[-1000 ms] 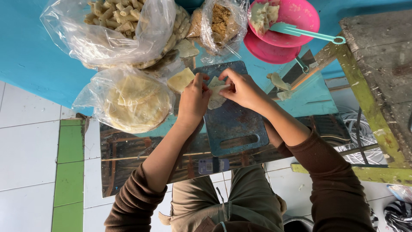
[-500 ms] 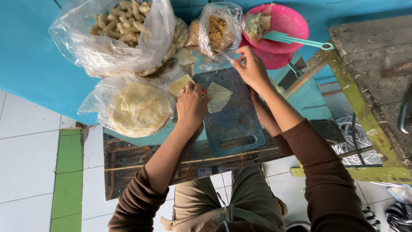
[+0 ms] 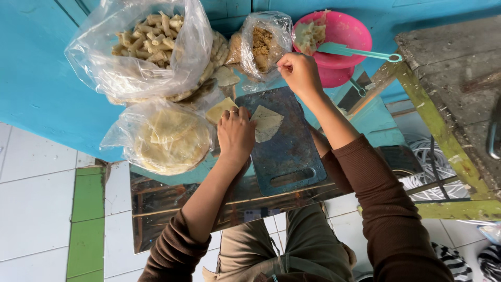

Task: The person sits at a small table and folds filled pastry wrappers. They take triangular dough wrappers from a stack, place a portion of filling from a plastic bag onto a wrapper, fold the wrapper over the filling into a triangular parcel, and set the folded parcels on the cutting board and table.

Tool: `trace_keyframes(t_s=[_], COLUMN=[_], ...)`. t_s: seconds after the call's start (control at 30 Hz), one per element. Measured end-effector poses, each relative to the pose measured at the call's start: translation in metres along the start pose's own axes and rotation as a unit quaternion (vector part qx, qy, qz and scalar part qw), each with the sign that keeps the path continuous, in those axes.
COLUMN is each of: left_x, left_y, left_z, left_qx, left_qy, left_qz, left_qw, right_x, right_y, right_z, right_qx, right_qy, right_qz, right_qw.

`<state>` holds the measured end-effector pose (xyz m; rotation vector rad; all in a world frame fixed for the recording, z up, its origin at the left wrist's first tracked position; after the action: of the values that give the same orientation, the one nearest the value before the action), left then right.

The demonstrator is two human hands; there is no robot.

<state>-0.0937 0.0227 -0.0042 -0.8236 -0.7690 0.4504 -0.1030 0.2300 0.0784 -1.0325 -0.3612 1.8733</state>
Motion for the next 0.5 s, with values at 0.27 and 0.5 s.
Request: trace_keyframes(t_s=[0.27, 0.5], left_x=[-0.004, -0.007], left_y=[0.002, 0.002], left_z=[-0.001, -0.001], left_qx=[0.02, 0.012], left_qy=[0.006, 0.008], left_qz=[-0.015, -0.019], left_qw=[1.0, 1.0], right_x=[0.024, 0.034], right_y=[0.019, 0.011], right_z=[-0.002, -0.003], right_qx=[-0.035, -0.037], right_qy=[0.142, 0.17], right_qz=[0.146, 0.196], right_qw=[0.978, 0.965])
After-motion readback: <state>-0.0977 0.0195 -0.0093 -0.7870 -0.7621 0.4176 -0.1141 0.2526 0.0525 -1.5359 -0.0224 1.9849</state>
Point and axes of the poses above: each hand's wrist, its own z-axis towards the middle knuckle, its own y-axis out of the palm, x = y × z, the point moved 5 cm from there along z, towards the middle knuckle, and after that the axes turned 2 degrees about -z, right-handed, at the moved point
